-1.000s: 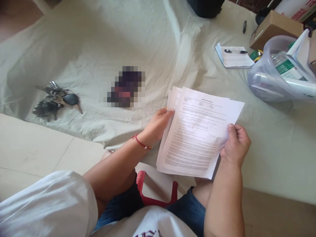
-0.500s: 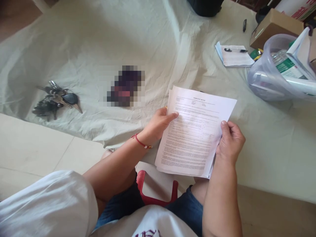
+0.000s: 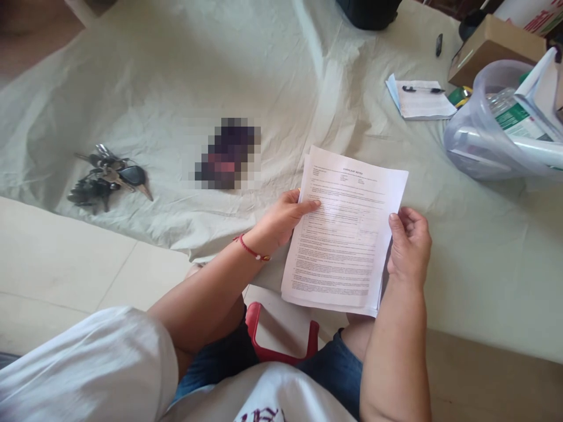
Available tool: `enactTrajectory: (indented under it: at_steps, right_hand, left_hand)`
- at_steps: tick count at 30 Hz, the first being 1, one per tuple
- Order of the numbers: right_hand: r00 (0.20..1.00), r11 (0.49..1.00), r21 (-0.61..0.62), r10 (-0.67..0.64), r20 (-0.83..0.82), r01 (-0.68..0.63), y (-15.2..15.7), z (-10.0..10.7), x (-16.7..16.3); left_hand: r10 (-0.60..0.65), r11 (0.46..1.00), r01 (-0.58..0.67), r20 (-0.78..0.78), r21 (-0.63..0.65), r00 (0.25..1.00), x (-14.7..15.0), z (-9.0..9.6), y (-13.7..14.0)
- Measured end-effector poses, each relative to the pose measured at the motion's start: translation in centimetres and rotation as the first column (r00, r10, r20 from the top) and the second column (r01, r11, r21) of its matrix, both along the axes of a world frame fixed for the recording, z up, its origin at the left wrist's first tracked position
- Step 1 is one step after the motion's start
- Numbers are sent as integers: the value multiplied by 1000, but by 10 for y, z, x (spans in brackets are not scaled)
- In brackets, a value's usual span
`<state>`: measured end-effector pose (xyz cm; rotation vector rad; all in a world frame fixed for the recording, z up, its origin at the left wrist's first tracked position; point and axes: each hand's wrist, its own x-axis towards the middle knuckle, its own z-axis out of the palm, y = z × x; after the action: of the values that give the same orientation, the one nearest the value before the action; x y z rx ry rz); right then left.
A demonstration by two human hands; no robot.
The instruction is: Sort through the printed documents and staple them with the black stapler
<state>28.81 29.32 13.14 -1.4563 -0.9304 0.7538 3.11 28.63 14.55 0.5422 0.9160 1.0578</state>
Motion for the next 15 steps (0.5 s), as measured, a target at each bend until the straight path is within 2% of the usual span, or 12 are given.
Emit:
enactTrajectory:
  at_steps: [2,5,10,13,15]
  right_hand:
    - [997,994,-91,55,-57,-60,-1,4,4]
    - [967,952,-220,172,-188,-212,-4,14,9]
    - [933,906,-284,239,-270,-314,-16,25,9]
    - [903,855,-327,311,-296,-402,-20,23,2]
    - [899,869,-286,317,-303,-403,-18,23,-3]
  left_hand:
    - [7,1000,-7,3,4,1000,-1,2,2]
    - [1,1000,-1,19,17,1000,-4,6,6]
    - [-17,995,12,47,94,999,-8,15,9]
    - [18,986,-23,35,164,999,-10,21,9]
    - [29,977,-30,7,209,1000,-10,24,10]
